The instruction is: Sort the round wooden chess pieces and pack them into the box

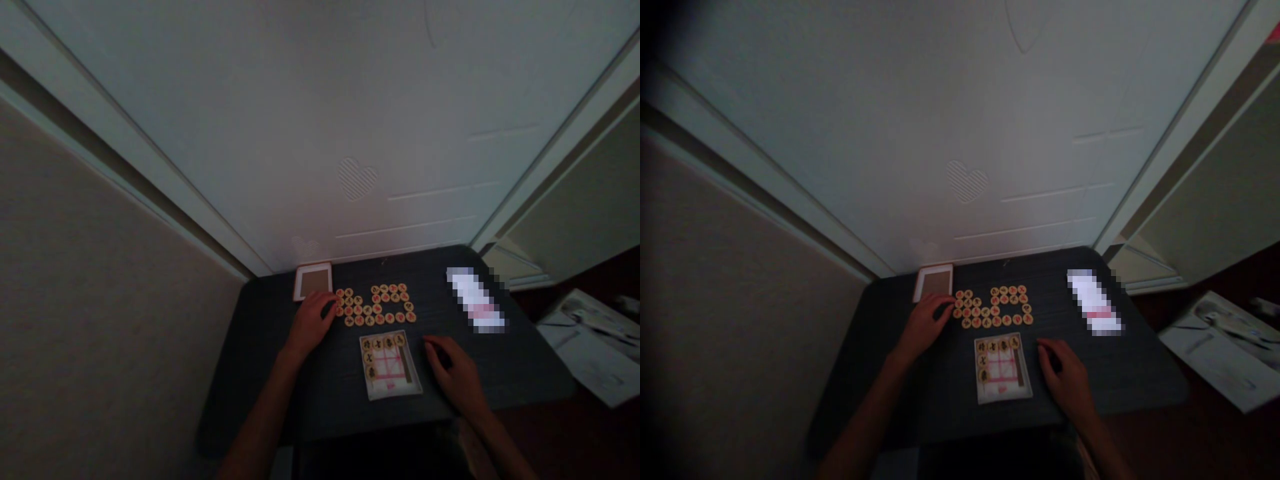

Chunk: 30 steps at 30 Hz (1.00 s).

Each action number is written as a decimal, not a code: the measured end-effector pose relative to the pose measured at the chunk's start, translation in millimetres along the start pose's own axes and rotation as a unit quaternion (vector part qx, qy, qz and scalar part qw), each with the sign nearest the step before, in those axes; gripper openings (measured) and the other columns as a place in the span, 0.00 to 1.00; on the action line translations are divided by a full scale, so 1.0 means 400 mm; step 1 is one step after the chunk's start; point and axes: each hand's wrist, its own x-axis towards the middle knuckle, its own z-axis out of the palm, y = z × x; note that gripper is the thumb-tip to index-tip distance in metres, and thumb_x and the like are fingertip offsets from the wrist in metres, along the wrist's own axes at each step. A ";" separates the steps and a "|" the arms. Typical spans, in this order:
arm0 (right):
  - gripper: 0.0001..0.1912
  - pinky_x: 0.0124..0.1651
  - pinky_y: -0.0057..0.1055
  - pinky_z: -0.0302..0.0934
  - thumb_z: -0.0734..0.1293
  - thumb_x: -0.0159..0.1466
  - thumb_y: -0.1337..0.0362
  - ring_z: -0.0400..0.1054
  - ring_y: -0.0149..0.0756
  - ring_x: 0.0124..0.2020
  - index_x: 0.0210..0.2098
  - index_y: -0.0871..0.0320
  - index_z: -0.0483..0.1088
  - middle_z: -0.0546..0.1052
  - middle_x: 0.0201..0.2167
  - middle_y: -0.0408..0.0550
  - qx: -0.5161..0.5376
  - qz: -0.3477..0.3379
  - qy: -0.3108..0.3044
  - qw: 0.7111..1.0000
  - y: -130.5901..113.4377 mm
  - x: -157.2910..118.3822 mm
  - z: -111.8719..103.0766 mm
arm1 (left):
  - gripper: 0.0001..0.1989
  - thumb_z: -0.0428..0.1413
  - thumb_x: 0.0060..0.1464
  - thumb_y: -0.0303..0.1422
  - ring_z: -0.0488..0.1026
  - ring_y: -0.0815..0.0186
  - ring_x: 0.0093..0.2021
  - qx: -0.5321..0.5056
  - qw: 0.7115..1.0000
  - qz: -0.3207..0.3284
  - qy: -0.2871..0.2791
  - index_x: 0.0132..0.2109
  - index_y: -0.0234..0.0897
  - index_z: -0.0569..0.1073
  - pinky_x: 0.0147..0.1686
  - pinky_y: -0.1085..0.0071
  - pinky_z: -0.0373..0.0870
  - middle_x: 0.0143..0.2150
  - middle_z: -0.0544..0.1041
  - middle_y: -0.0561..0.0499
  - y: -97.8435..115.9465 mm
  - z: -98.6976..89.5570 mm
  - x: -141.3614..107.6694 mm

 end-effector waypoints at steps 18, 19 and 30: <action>0.14 0.47 0.38 0.69 0.61 0.71 0.55 0.75 0.42 0.42 0.46 0.54 0.76 0.80 0.41 0.49 0.013 -0.007 0.012 1.000 0.008 0.001 0.004 | 0.09 0.56 0.63 0.28 0.74 0.59 0.45 0.114 0.963 0.097 -0.225 0.45 0.41 0.82 0.48 0.63 0.69 0.43 0.83 0.48 -0.033 0.028 0.187; 0.14 0.47 0.38 0.69 0.62 0.71 0.55 0.76 0.42 0.42 0.46 0.53 0.76 0.80 0.42 0.49 0.014 -0.010 0.014 1.000 0.009 0.001 0.005 | 0.09 0.56 0.63 0.28 0.74 0.59 0.45 0.116 0.963 0.093 -0.227 0.45 0.41 0.82 0.49 0.63 0.69 0.43 0.83 0.48 -0.037 0.023 0.187; 0.14 0.45 0.37 0.70 0.62 0.71 0.55 0.76 0.41 0.41 0.46 0.53 0.76 0.80 0.41 0.49 0.011 -0.018 0.017 1.000 0.011 0.001 0.004 | 0.06 0.60 0.61 0.31 0.74 0.60 0.46 0.146 0.952 0.044 -0.266 0.42 0.41 0.83 0.48 0.68 0.69 0.42 0.79 0.47 -0.025 0.012 0.165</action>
